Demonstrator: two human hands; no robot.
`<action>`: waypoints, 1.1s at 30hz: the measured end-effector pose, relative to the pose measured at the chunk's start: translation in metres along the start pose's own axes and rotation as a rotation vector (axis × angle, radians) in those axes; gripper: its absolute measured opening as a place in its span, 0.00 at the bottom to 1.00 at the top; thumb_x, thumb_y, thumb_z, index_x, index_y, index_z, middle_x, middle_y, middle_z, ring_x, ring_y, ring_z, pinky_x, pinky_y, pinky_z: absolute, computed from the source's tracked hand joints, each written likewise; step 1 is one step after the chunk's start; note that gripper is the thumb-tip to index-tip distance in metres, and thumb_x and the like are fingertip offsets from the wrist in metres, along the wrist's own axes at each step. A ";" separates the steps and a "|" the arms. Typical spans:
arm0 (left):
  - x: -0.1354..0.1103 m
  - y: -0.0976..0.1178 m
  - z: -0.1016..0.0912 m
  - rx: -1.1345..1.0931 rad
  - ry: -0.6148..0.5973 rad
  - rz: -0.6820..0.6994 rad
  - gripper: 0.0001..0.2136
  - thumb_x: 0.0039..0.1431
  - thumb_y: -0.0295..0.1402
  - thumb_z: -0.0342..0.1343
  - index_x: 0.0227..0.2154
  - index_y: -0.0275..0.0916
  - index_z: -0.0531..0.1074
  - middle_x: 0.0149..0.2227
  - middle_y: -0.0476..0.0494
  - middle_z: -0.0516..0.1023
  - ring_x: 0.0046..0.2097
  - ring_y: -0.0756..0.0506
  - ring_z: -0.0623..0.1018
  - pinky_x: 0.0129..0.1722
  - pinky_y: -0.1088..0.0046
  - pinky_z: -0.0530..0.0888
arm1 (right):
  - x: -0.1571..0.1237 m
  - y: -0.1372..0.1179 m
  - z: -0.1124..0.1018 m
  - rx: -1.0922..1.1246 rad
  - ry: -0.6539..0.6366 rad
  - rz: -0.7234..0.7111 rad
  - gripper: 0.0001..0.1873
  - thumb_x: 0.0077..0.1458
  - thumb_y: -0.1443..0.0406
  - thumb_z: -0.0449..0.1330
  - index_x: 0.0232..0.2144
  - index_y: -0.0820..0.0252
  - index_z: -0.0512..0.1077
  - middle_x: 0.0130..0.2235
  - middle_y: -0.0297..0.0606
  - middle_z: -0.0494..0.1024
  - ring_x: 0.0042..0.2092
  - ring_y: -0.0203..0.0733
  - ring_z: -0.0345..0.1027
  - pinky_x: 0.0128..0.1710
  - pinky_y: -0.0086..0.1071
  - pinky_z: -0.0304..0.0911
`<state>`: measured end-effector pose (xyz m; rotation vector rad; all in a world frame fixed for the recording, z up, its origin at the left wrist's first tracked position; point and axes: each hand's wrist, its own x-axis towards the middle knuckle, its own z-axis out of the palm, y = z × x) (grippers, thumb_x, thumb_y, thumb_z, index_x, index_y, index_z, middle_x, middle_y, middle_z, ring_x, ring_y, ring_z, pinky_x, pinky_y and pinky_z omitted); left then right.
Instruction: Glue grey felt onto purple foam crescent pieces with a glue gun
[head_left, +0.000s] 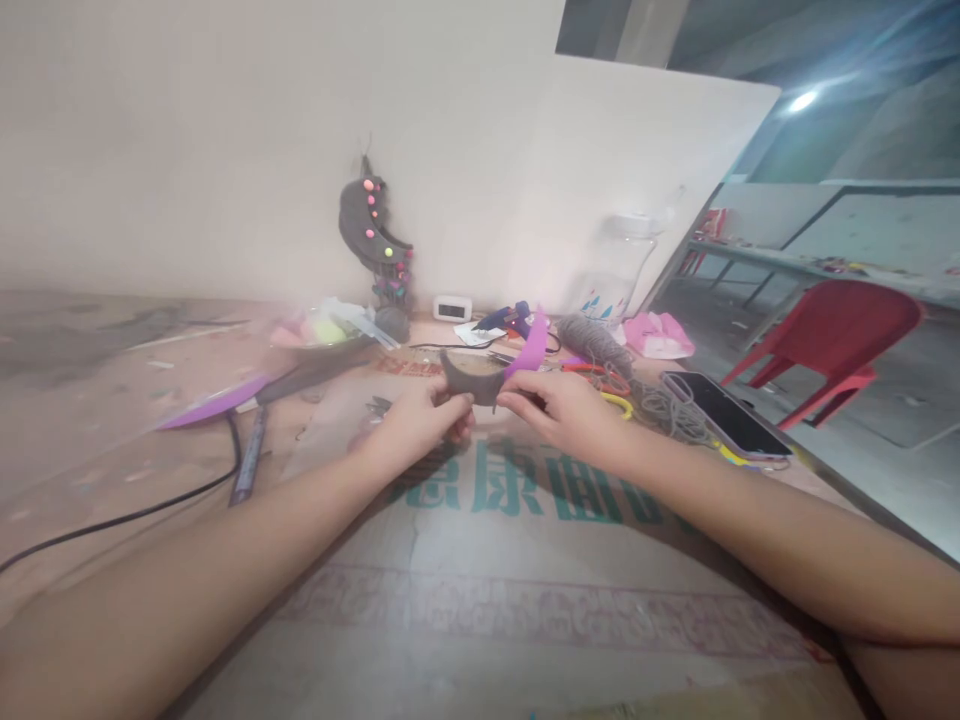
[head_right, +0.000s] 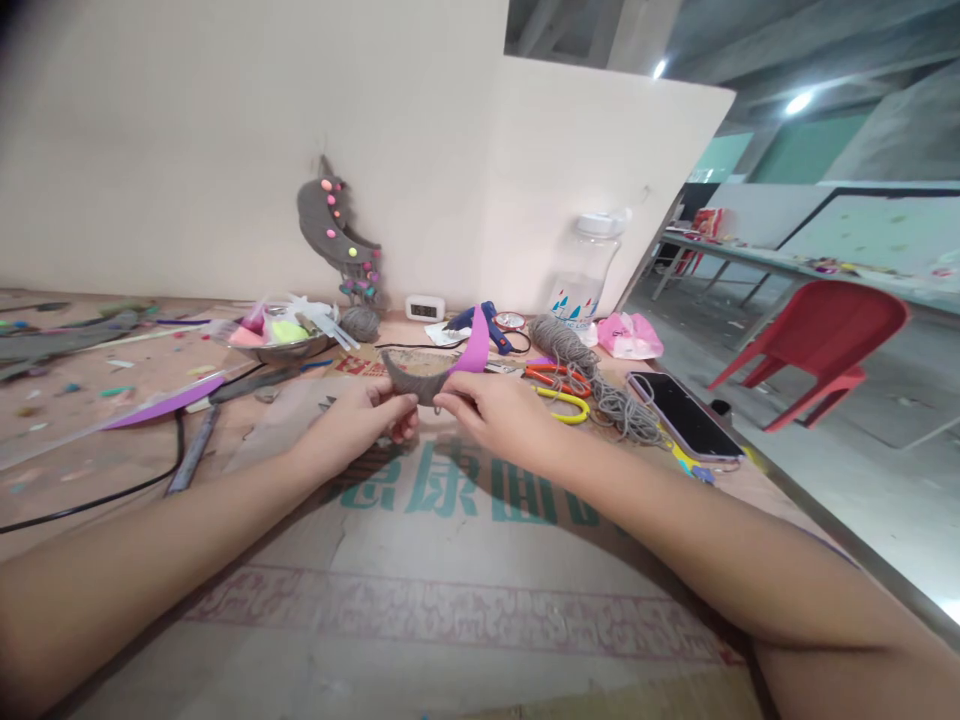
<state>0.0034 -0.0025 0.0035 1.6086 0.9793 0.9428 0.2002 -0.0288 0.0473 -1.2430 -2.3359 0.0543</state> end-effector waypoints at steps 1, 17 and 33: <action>0.000 0.000 0.000 -0.002 0.012 -0.002 0.12 0.56 0.40 0.52 0.26 0.36 0.67 0.22 0.49 0.73 0.23 0.51 0.73 0.25 0.76 0.69 | -0.001 0.000 0.001 0.012 0.006 0.001 0.14 0.61 0.59 0.52 0.31 0.60 0.72 0.27 0.34 0.75 0.28 0.34 0.64 0.28 0.27 0.52; -0.004 0.002 -0.002 0.147 0.006 0.045 0.15 0.55 0.45 0.52 0.25 0.38 0.70 0.22 0.50 0.74 0.25 0.50 0.74 0.29 0.75 0.70 | -0.031 0.005 0.015 0.205 0.076 -0.108 0.14 0.62 0.62 0.49 0.32 0.61 0.71 0.29 0.36 0.74 0.30 0.34 0.66 0.32 0.26 0.58; -0.007 0.007 0.000 0.084 -0.017 -0.008 0.11 0.54 0.37 0.53 0.37 0.38 0.74 0.27 0.48 0.77 0.30 0.49 0.75 0.33 0.74 0.70 | -0.021 0.020 0.017 0.492 0.164 0.281 0.20 0.62 0.54 0.47 0.30 0.62 0.70 0.22 0.30 0.60 0.24 0.33 0.54 0.24 0.27 0.51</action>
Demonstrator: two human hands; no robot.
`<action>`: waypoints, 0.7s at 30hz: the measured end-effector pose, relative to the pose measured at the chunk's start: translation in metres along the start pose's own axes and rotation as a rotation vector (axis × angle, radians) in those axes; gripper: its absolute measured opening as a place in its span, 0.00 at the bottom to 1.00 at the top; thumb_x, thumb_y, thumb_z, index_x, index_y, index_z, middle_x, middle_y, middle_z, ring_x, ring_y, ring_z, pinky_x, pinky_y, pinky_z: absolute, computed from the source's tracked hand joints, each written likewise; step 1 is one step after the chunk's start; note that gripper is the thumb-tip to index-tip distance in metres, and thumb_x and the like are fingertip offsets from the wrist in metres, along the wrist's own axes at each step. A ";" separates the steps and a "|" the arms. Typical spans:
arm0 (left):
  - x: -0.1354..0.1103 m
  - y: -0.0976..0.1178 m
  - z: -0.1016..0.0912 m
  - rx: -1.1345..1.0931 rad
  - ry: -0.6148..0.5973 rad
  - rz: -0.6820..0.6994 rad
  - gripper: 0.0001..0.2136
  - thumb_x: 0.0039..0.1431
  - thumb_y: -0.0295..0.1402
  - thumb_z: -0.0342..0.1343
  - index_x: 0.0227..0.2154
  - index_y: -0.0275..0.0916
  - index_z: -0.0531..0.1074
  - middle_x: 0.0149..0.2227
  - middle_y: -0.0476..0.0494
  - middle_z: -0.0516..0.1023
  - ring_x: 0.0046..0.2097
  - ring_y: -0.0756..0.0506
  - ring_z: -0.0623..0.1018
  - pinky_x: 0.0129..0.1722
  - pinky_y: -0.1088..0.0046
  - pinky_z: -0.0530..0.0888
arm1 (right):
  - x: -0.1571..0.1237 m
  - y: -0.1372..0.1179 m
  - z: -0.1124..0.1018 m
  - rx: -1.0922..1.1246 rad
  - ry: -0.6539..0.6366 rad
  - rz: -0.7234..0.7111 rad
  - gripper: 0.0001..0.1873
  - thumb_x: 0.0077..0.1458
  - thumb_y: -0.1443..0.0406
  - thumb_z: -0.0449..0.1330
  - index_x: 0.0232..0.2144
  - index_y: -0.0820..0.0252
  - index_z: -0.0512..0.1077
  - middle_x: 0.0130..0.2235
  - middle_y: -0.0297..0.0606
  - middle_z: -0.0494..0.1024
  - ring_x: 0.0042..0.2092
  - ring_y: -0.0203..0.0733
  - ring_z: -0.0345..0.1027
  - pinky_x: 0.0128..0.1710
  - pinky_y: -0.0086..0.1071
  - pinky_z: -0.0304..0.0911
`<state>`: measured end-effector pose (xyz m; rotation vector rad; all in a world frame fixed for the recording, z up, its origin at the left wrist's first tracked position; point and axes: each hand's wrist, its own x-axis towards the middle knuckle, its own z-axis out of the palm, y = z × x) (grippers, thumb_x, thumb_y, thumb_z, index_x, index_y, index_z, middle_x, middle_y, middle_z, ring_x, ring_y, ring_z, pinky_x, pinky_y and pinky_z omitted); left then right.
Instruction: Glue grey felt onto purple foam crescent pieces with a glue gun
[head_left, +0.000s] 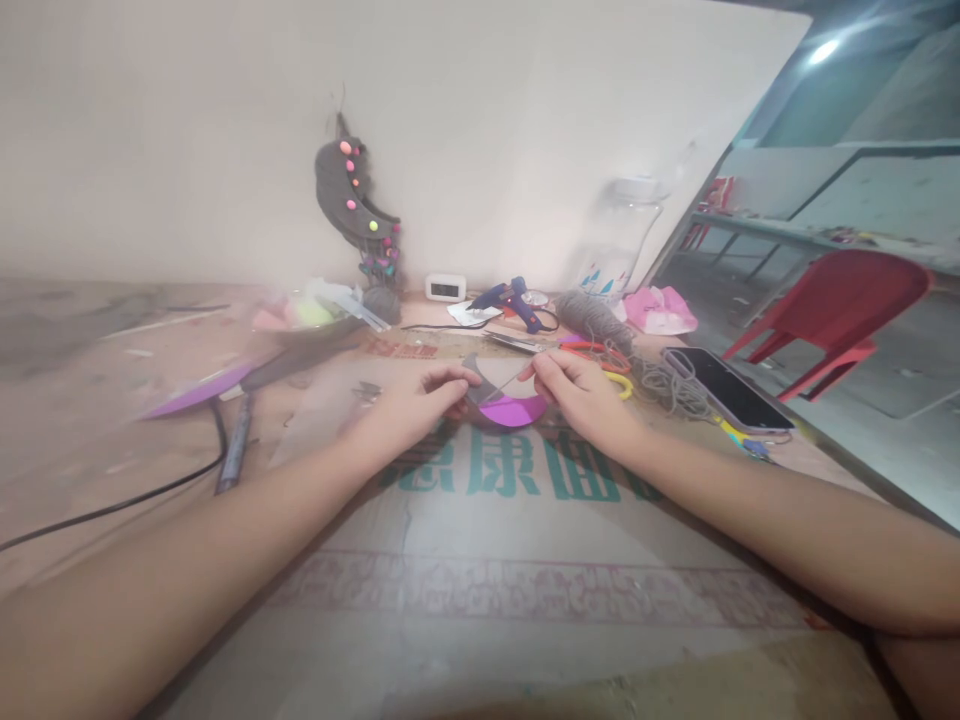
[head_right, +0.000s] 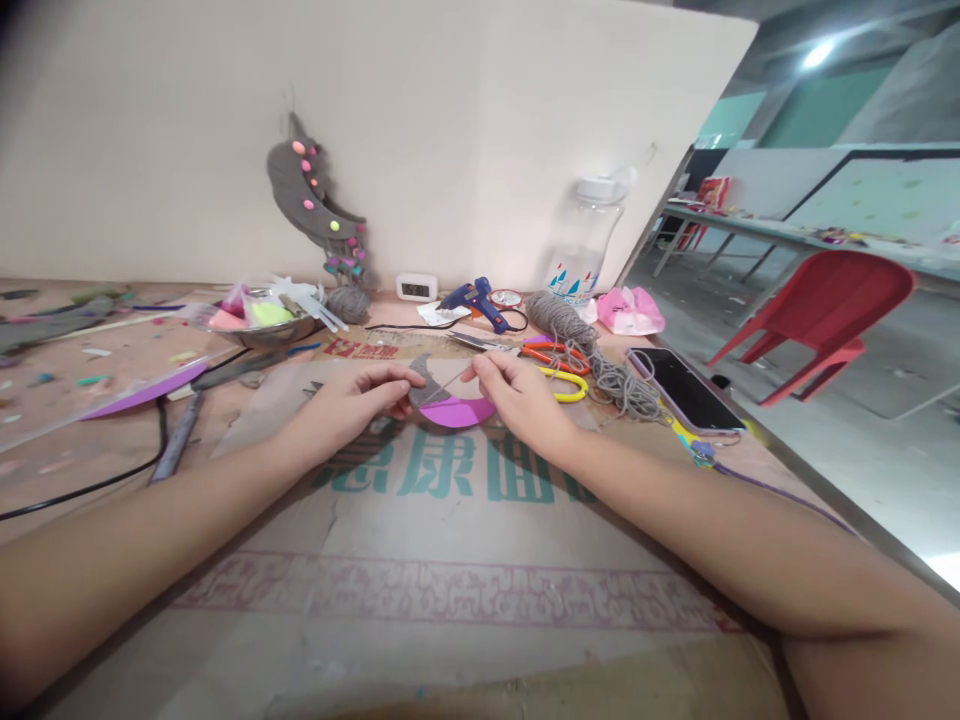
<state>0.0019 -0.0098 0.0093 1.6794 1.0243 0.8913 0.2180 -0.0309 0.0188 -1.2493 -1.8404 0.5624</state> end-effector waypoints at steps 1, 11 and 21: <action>-0.001 0.001 0.001 -0.007 -0.012 0.003 0.11 0.54 0.36 0.53 0.37 0.38 0.74 0.29 0.47 0.77 0.32 0.49 0.76 0.35 0.73 0.70 | 0.001 0.001 -0.001 0.027 -0.006 0.024 0.20 0.62 0.54 0.47 0.30 0.62 0.69 0.21 0.29 0.59 0.23 0.32 0.52 0.23 0.27 0.50; -0.004 -0.009 0.005 0.052 -0.122 0.122 0.18 0.50 0.38 0.60 0.44 0.40 0.68 0.36 0.45 0.75 0.37 0.48 0.74 0.38 0.70 0.72 | 0.006 0.006 -0.003 0.080 -0.006 0.053 0.21 0.62 0.53 0.47 0.30 0.62 0.69 0.20 0.28 0.56 0.22 0.32 0.51 0.22 0.27 0.49; -0.005 -0.006 0.006 0.025 -0.111 0.120 0.13 0.50 0.38 0.60 0.38 0.40 0.69 0.35 0.46 0.74 0.35 0.49 0.73 0.36 0.74 0.70 | 0.008 0.015 -0.013 -0.011 -0.058 0.022 0.20 0.60 0.54 0.48 0.31 0.61 0.71 0.21 0.29 0.60 0.24 0.32 0.55 0.24 0.27 0.51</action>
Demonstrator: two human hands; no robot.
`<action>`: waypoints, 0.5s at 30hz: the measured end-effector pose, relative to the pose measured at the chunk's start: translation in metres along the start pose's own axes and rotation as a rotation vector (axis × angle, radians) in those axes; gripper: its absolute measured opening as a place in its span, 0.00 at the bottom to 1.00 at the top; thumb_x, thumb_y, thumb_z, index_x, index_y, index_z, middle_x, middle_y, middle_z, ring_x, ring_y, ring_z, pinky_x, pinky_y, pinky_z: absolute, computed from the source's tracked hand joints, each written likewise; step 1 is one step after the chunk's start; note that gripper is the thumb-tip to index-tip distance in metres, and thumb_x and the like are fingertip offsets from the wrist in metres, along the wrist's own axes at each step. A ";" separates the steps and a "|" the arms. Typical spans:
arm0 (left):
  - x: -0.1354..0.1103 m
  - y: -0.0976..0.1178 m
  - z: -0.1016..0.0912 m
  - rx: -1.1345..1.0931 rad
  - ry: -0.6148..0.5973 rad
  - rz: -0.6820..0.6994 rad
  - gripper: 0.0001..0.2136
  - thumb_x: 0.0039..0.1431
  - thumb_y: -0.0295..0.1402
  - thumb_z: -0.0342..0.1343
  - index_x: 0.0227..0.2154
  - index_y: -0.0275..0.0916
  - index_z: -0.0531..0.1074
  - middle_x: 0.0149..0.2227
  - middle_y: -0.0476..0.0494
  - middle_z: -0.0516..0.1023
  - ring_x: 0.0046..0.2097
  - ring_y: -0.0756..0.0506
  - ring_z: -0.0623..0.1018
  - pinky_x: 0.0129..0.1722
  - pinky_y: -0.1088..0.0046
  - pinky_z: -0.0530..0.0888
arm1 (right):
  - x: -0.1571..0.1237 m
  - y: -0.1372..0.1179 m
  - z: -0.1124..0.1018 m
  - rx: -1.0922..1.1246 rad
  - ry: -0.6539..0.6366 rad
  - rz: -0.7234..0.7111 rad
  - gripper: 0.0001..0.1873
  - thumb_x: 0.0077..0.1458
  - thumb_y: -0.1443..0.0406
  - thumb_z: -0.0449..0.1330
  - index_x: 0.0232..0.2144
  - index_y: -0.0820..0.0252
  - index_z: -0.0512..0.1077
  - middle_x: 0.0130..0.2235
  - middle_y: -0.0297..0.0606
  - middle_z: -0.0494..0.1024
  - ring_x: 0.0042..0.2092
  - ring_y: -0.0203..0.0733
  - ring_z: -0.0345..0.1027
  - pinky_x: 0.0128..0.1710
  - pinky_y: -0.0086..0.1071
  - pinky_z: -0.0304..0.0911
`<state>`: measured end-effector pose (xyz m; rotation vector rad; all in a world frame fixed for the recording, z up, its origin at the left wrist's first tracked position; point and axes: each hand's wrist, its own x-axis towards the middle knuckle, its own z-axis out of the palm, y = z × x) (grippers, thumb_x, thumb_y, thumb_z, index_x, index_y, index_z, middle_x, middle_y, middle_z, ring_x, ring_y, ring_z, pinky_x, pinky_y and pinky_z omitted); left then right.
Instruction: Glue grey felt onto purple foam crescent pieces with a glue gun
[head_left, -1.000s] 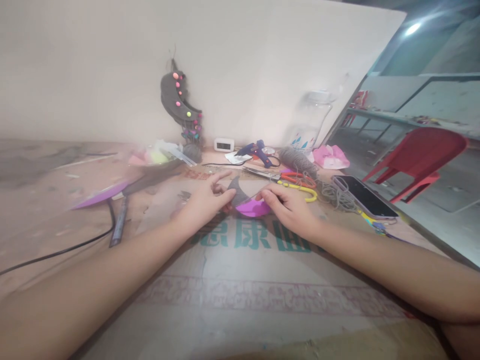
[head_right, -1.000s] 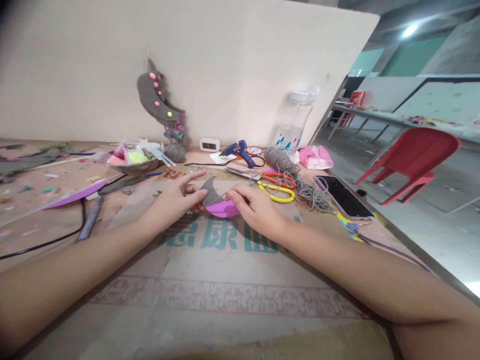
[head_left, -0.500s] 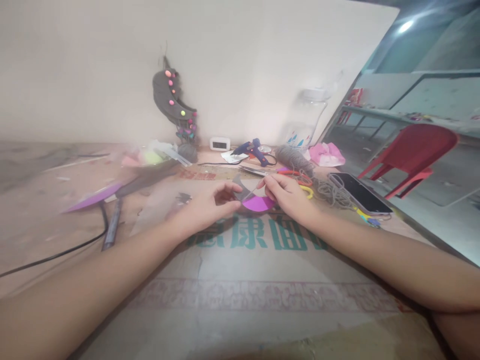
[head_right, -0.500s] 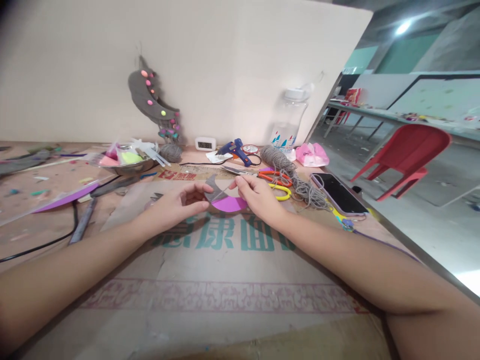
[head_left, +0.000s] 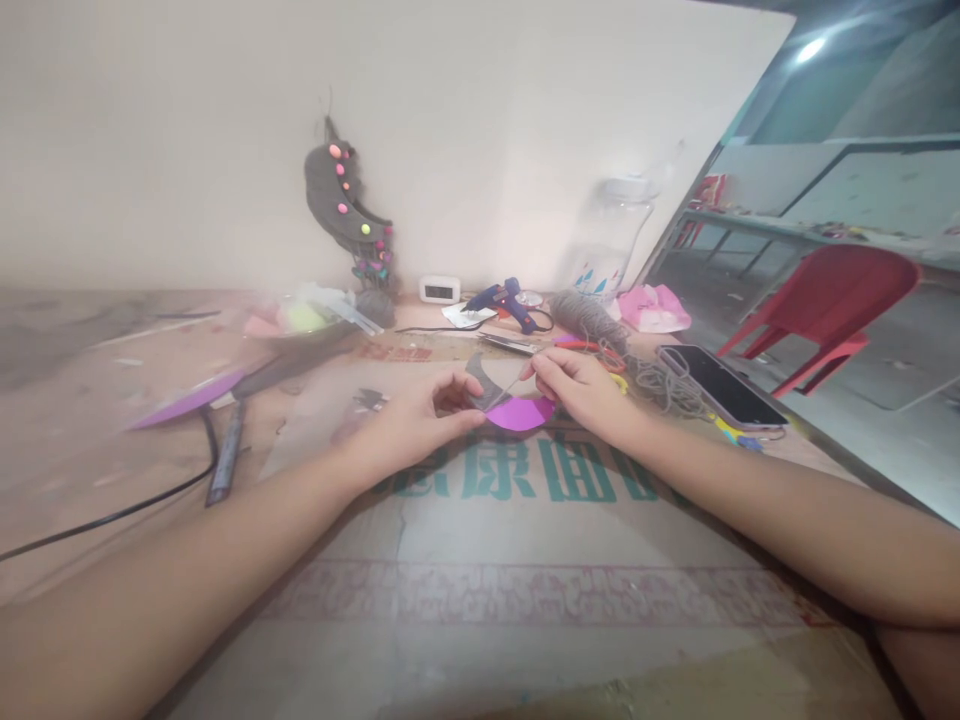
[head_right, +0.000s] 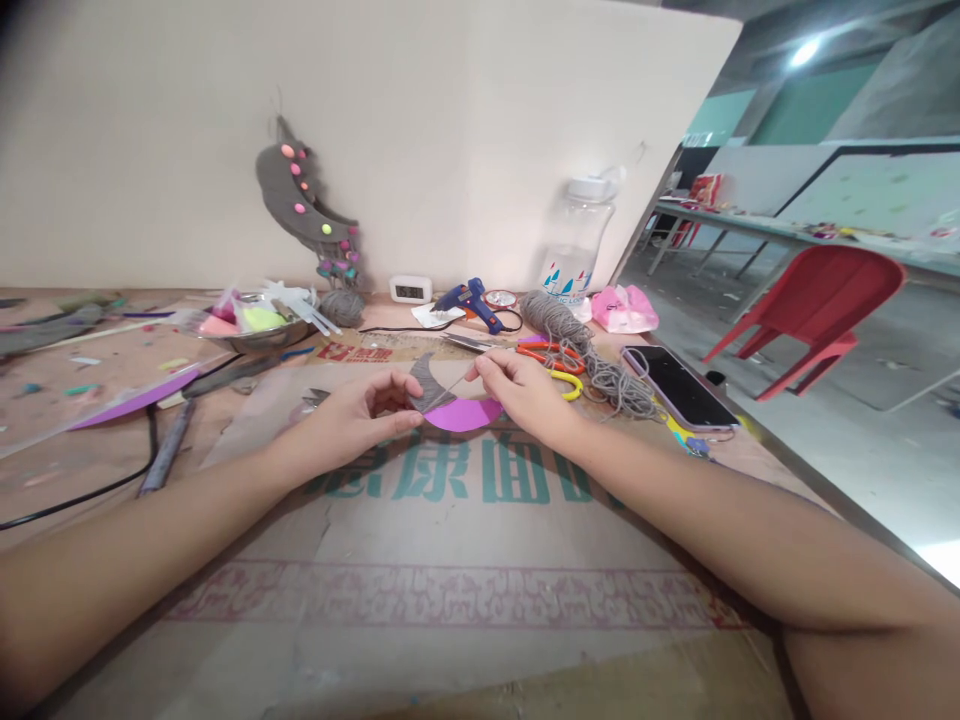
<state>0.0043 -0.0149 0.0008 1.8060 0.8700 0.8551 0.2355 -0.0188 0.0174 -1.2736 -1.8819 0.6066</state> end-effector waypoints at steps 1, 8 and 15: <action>0.000 0.000 0.000 -0.004 -0.001 0.000 0.13 0.50 0.38 0.60 0.38 0.40 0.69 0.36 0.46 0.74 0.35 0.49 0.73 0.36 0.74 0.70 | 0.000 0.001 -0.002 -0.018 -0.011 0.005 0.19 0.60 0.54 0.49 0.31 0.61 0.71 0.21 0.29 0.61 0.24 0.32 0.55 0.24 0.27 0.52; 0.003 0.000 -0.003 -0.007 0.050 0.008 0.10 0.55 0.39 0.55 0.34 0.39 0.69 0.32 0.48 0.72 0.34 0.49 0.72 0.35 0.74 0.68 | 0.003 0.009 0.000 -0.035 0.048 -0.013 0.16 0.58 0.56 0.51 0.31 0.62 0.72 0.23 0.30 0.65 0.24 0.33 0.59 0.26 0.28 0.54; 0.006 0.004 -0.008 -0.037 0.224 -0.044 0.06 0.51 0.34 0.54 0.32 0.39 0.69 0.30 0.51 0.70 0.31 0.51 0.69 0.31 0.77 0.65 | 0.004 0.012 0.002 -0.030 0.073 -0.089 0.15 0.58 0.59 0.52 0.31 0.62 0.73 0.32 0.36 0.75 0.35 0.38 0.67 0.37 0.30 0.60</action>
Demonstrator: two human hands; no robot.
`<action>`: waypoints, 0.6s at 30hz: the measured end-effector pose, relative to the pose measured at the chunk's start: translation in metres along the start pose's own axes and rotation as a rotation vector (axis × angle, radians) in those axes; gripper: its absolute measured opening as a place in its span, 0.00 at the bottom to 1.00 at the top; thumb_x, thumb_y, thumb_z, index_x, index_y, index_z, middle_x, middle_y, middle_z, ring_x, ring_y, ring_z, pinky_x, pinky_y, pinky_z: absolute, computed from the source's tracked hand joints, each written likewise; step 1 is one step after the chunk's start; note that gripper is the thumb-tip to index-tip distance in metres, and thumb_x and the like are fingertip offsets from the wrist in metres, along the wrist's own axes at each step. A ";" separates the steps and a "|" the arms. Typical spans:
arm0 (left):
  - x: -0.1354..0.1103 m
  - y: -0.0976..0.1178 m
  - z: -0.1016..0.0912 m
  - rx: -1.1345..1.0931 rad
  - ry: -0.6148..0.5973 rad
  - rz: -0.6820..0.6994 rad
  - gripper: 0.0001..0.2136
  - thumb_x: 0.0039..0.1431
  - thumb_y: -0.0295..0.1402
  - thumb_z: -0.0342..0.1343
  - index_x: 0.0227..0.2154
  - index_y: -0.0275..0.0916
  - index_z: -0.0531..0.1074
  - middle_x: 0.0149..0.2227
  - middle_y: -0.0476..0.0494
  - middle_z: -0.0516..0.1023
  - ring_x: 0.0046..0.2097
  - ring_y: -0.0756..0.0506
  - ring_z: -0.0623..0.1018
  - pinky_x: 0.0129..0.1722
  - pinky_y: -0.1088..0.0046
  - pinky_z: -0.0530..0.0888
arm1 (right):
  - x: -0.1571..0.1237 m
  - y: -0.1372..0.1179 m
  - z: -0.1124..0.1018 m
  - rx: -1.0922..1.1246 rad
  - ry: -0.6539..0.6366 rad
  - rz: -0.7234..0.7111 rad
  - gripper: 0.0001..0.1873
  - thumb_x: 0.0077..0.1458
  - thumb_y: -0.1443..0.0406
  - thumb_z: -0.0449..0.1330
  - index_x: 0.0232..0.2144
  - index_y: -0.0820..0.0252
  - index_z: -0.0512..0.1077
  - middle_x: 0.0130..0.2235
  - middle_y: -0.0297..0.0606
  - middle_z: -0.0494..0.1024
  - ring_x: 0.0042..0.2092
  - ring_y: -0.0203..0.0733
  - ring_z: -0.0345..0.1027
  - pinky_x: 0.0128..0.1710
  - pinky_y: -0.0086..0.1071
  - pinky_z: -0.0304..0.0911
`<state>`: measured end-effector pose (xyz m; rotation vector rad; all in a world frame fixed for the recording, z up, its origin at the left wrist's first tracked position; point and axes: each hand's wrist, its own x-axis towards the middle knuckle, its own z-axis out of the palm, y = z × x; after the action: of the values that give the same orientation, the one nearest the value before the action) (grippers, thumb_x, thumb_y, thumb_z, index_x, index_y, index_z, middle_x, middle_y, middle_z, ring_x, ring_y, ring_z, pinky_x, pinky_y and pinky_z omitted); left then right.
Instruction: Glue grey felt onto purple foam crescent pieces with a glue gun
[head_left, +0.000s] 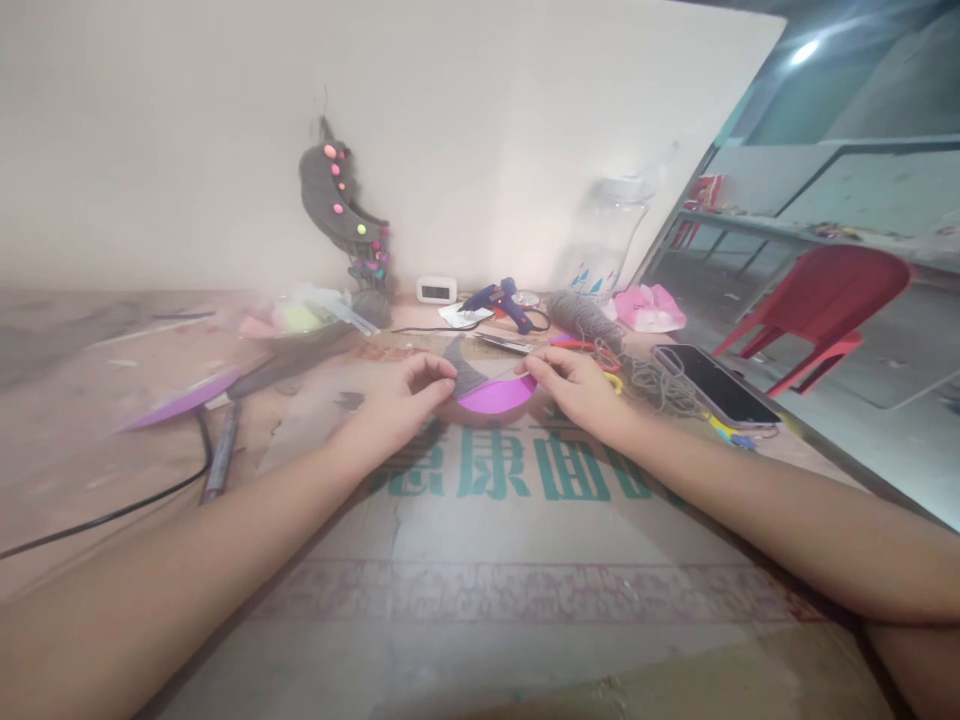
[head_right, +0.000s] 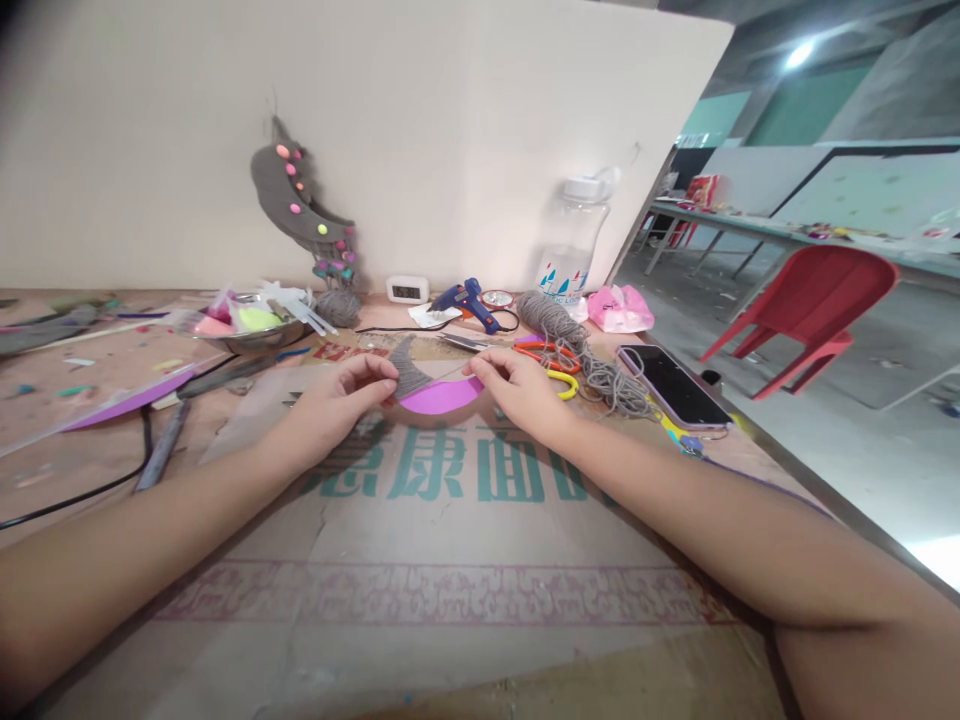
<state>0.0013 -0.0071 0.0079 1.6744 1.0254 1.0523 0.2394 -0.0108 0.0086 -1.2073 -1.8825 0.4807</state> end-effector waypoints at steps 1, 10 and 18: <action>0.000 0.001 -0.001 -0.020 0.012 -0.013 0.06 0.51 0.33 0.54 0.32 0.39 0.68 0.30 0.51 0.70 0.30 0.51 0.69 0.30 0.77 0.65 | 0.000 -0.001 -0.001 -0.005 0.009 0.005 0.15 0.58 0.59 0.52 0.30 0.63 0.73 0.31 0.36 0.75 0.35 0.38 0.67 0.37 0.30 0.60; 0.002 -0.007 -0.005 -0.238 0.048 -0.070 0.04 0.51 0.31 0.53 0.32 0.41 0.68 0.23 0.54 0.65 0.23 0.53 0.64 0.21 0.79 0.57 | 0.001 0.000 -0.002 0.053 0.075 0.038 0.13 0.57 0.59 0.53 0.31 0.62 0.72 0.31 0.37 0.74 0.35 0.38 0.66 0.36 0.31 0.59; 0.001 -0.004 -0.005 -0.297 -0.034 -0.106 0.03 0.48 0.29 0.53 0.28 0.40 0.66 0.21 0.54 0.62 0.22 0.54 0.63 0.21 0.78 0.57 | 0.005 0.008 -0.003 0.184 0.052 0.128 0.16 0.56 0.55 0.54 0.32 0.62 0.73 0.24 0.31 0.67 0.26 0.33 0.59 0.27 0.28 0.55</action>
<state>-0.0036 -0.0034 0.0053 1.3793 0.8780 1.0466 0.2454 -0.0028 0.0074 -1.2093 -1.6841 0.6703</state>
